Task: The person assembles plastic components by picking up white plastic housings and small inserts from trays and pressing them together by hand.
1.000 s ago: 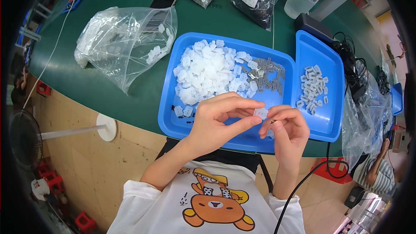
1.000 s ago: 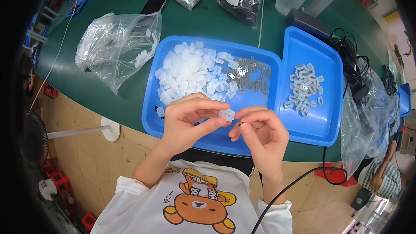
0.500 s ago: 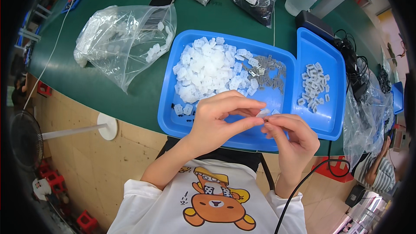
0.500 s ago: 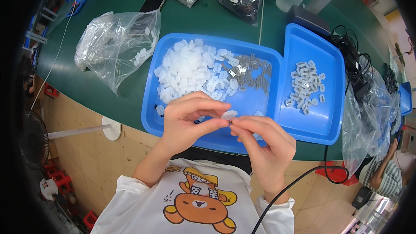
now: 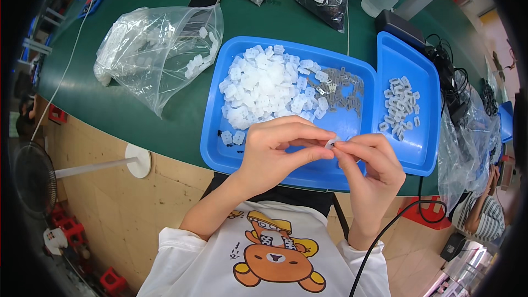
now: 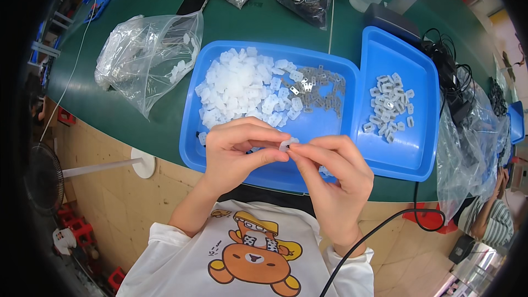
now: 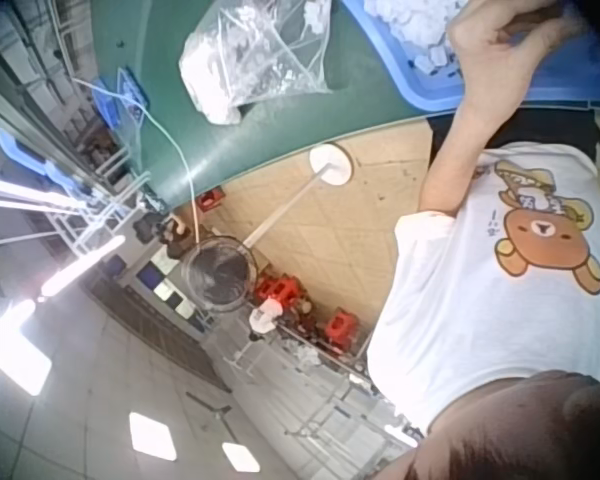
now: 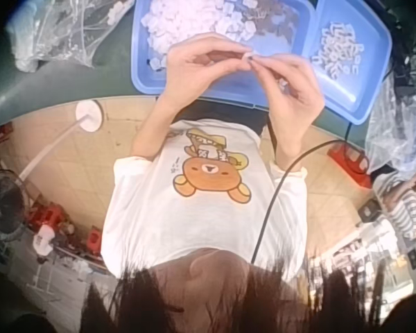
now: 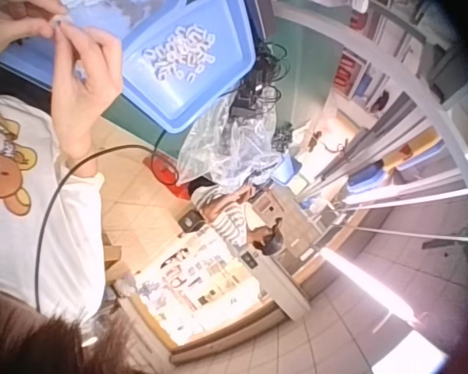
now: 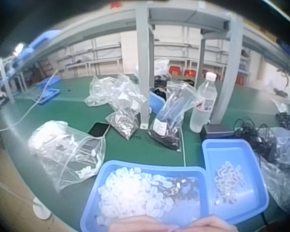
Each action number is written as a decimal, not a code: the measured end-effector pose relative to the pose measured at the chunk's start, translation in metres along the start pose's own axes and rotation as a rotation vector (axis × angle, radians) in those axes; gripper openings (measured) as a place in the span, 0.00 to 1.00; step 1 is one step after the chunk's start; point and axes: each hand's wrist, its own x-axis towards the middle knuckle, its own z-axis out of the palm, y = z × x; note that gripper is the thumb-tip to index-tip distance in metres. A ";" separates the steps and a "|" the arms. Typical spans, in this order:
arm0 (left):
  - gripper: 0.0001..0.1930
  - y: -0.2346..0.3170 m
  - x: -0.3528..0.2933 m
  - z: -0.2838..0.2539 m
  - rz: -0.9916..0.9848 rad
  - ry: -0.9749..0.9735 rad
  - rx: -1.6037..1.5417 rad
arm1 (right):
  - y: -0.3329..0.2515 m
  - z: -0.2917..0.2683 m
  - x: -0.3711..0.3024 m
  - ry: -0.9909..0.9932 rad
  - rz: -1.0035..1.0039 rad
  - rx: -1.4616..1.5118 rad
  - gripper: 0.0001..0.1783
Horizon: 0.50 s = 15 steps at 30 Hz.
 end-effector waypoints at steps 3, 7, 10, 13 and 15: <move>0.13 -0.001 0.000 0.001 -0.001 0.007 -0.005 | -0.001 -0.001 0.002 -0.013 0.009 -0.015 0.09; 0.13 -0.001 0.000 0.001 0.017 0.012 0.049 | -0.001 -0.003 0.004 -0.040 0.024 -0.018 0.09; 0.13 -0.001 0.000 0.000 0.035 0.006 0.096 | -0.001 -0.005 0.007 -0.055 0.013 -0.040 0.09; 0.13 -0.002 0.000 0.002 0.033 0.018 0.117 | -0.001 -0.006 0.008 -0.065 0.015 -0.048 0.08; 0.13 -0.002 0.000 0.003 0.031 0.033 0.118 | -0.001 -0.006 0.009 -0.064 0.017 -0.051 0.08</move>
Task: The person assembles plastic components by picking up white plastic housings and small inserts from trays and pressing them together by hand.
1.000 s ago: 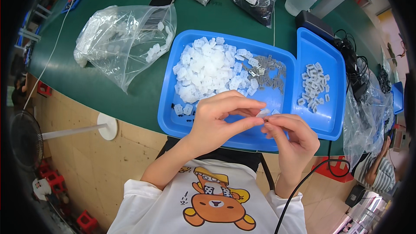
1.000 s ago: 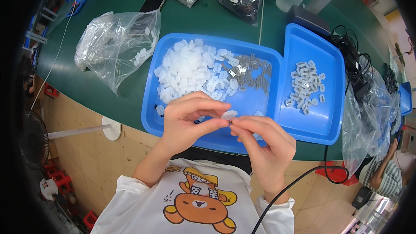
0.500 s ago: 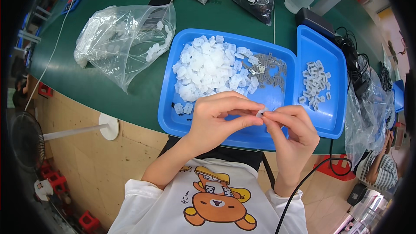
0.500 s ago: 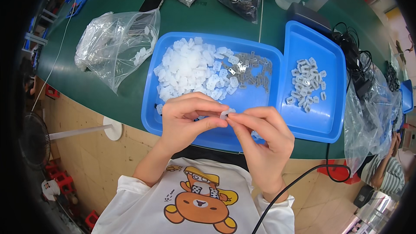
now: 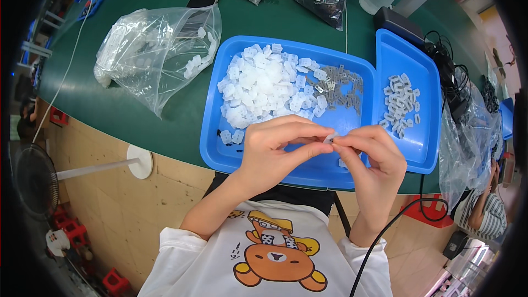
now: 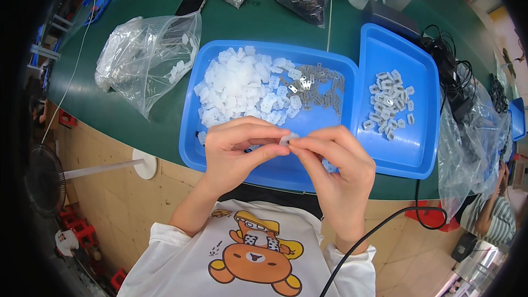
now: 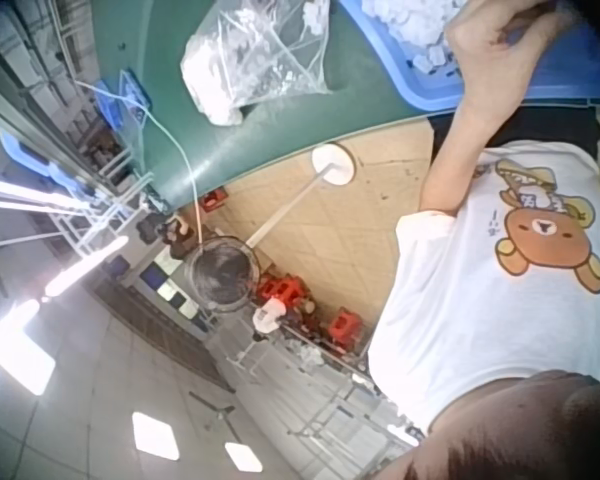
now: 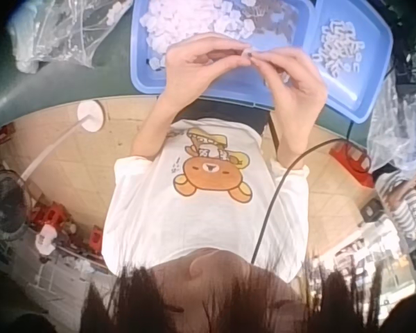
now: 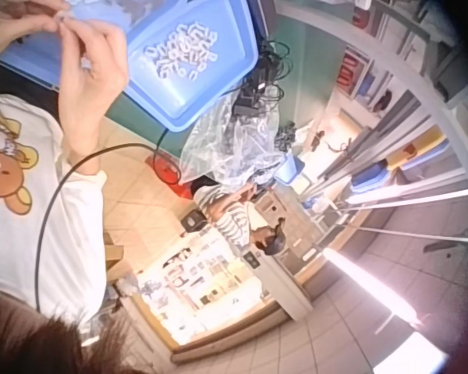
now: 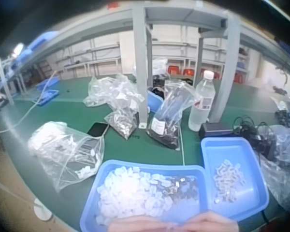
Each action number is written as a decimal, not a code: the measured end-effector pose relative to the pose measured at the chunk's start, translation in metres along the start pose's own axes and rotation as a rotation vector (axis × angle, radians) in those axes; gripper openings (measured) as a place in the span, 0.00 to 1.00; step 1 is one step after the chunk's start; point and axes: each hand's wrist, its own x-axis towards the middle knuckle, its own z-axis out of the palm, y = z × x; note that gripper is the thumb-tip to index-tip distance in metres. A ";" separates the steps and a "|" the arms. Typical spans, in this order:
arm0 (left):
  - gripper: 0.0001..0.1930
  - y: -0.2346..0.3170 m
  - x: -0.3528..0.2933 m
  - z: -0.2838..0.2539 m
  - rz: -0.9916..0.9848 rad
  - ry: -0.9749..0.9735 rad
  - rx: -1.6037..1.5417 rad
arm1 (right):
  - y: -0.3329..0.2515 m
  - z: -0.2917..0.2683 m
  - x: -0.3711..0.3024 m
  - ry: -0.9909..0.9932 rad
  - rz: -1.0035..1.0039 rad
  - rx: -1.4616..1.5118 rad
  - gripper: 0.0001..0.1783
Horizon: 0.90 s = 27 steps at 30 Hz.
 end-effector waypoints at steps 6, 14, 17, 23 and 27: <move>0.11 -0.001 0.002 -0.001 0.072 -0.008 0.141 | 0.005 -0.002 0.001 -0.015 0.020 -0.005 0.07; 0.09 -0.001 0.003 -0.001 0.117 -0.058 0.137 | 0.003 0.003 0.004 0.101 0.202 0.333 0.08; 0.09 -0.001 0.002 -0.002 0.100 -0.081 0.151 | 0.013 -0.004 -0.001 -0.069 0.144 0.273 0.09; 0.08 -0.002 -0.002 0.000 -0.075 -0.029 -0.145 | 0.013 0.000 -0.004 -0.068 0.151 0.292 0.10; 0.08 0.002 -0.001 -0.002 -0.117 -0.019 -0.197 | 0.016 0.007 -0.006 -0.026 -0.008 0.271 0.14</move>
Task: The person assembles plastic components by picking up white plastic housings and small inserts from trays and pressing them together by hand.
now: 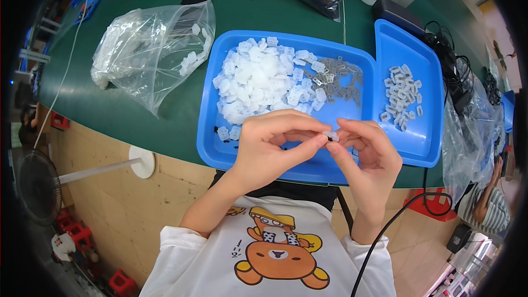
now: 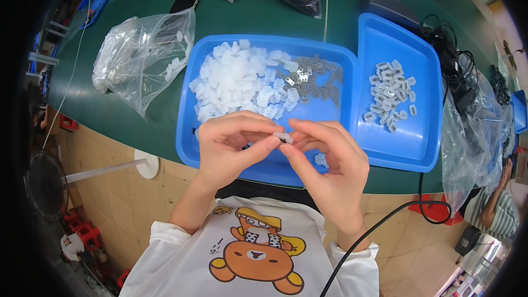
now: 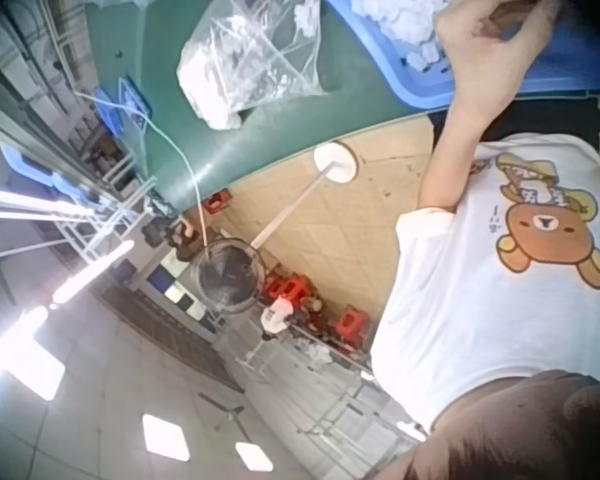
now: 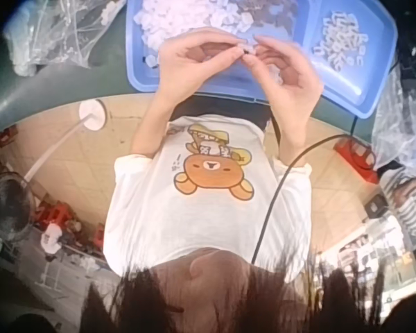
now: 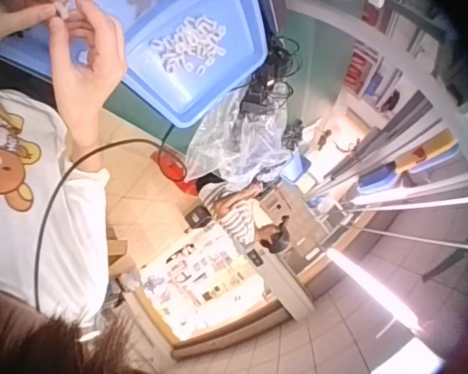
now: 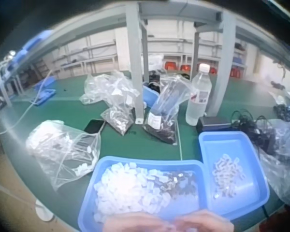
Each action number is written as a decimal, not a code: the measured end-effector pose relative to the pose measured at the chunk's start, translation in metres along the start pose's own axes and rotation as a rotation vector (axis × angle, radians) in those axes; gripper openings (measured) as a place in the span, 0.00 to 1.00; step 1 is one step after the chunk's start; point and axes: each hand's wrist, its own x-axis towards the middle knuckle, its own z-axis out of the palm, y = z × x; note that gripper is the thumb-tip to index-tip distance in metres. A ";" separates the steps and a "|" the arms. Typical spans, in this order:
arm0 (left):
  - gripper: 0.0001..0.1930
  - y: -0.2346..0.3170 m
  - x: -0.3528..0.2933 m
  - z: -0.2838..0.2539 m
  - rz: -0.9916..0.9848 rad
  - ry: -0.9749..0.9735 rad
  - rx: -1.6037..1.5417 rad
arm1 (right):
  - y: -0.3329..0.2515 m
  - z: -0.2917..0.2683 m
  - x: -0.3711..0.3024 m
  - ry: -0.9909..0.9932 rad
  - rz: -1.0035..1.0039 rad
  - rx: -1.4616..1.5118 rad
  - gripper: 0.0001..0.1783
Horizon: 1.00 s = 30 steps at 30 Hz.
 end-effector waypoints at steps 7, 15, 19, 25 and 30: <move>0.08 -0.001 -0.001 0.001 0.013 0.039 0.016 | 0.005 0.014 -0.009 0.096 -0.076 0.031 0.14; 0.08 -0.005 0.000 0.001 0.120 0.066 0.228 | 0.014 0.031 -0.010 0.234 -0.232 -0.206 0.13; 0.06 -0.006 0.000 0.002 0.129 0.117 0.267 | 0.018 0.036 -0.008 0.272 -0.260 -0.232 0.12; 0.09 -0.007 0.000 -0.005 0.152 0.163 0.162 | 0.009 0.020 -0.004 0.192 -0.082 -0.120 0.09; 0.11 -0.003 0.000 0.000 0.114 0.222 0.104 | 0.019 -0.035 0.027 0.133 -0.179 -0.774 0.09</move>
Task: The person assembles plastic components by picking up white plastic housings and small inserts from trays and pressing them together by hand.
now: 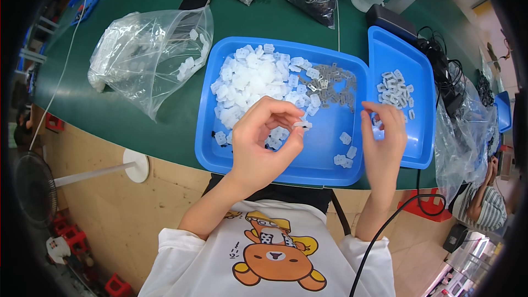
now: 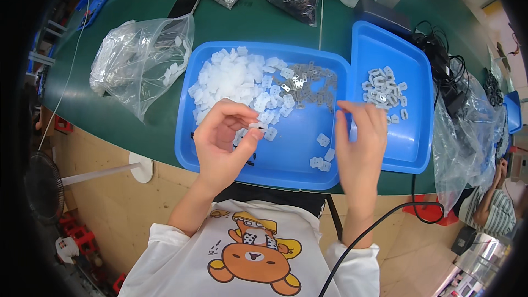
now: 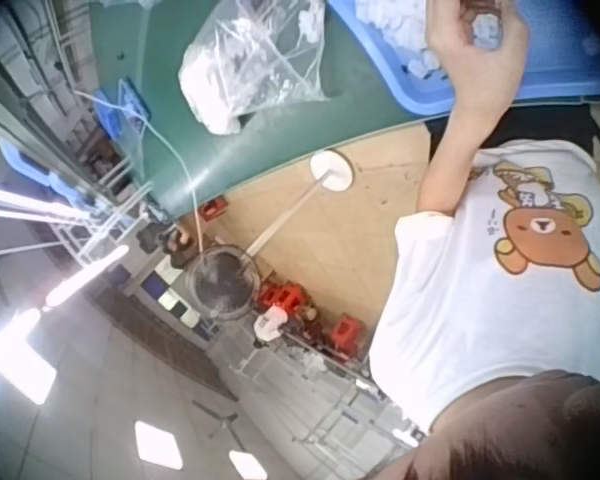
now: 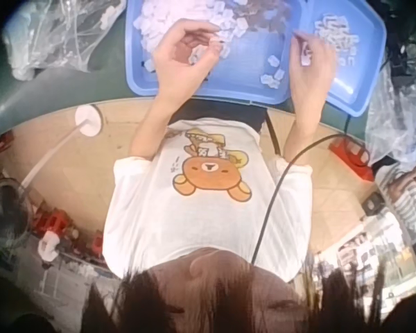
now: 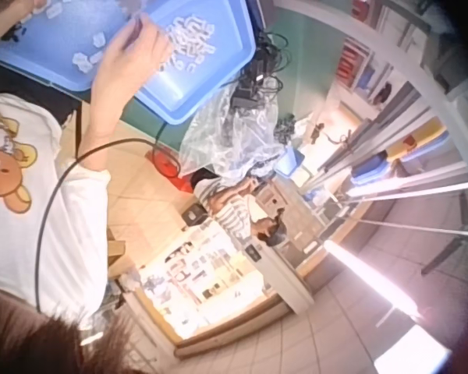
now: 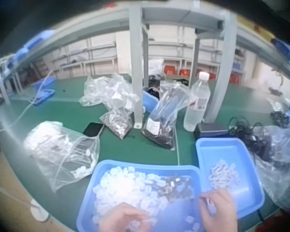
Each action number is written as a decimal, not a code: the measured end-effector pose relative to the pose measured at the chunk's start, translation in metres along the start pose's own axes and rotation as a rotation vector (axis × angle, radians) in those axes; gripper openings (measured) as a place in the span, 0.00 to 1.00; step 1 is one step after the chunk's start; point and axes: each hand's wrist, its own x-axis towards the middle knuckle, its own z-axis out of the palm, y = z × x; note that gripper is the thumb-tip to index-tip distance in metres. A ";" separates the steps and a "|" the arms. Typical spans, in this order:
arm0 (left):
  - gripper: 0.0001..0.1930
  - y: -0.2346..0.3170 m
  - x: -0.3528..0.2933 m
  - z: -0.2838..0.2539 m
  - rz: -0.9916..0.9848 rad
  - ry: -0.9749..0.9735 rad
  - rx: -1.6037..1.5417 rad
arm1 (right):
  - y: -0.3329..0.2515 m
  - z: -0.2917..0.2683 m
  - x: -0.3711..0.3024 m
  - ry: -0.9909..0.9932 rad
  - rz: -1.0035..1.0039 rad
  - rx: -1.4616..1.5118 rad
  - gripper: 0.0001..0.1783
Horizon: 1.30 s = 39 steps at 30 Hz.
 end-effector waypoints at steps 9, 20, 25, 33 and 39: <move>0.15 -0.003 0.004 -0.003 0.118 -0.049 0.217 | 0.018 0.013 0.045 -0.296 -0.275 -0.208 0.07; 0.14 0.005 0.003 -0.002 -0.041 -0.144 -0.049 | -0.003 -0.003 0.033 -0.316 -0.016 0.108 0.07; 0.14 0.001 0.003 -0.004 0.070 -0.193 -0.018 | -0.032 -0.015 0.008 -0.364 0.220 0.834 0.06; 0.14 0.004 0.001 -0.005 0.050 -0.268 0.049 | -0.027 -0.011 0.002 -0.383 0.064 0.936 0.09; 0.15 0.005 0.004 -0.004 0.242 -0.260 0.309 | -0.031 -0.009 0.001 -0.337 0.123 0.861 0.09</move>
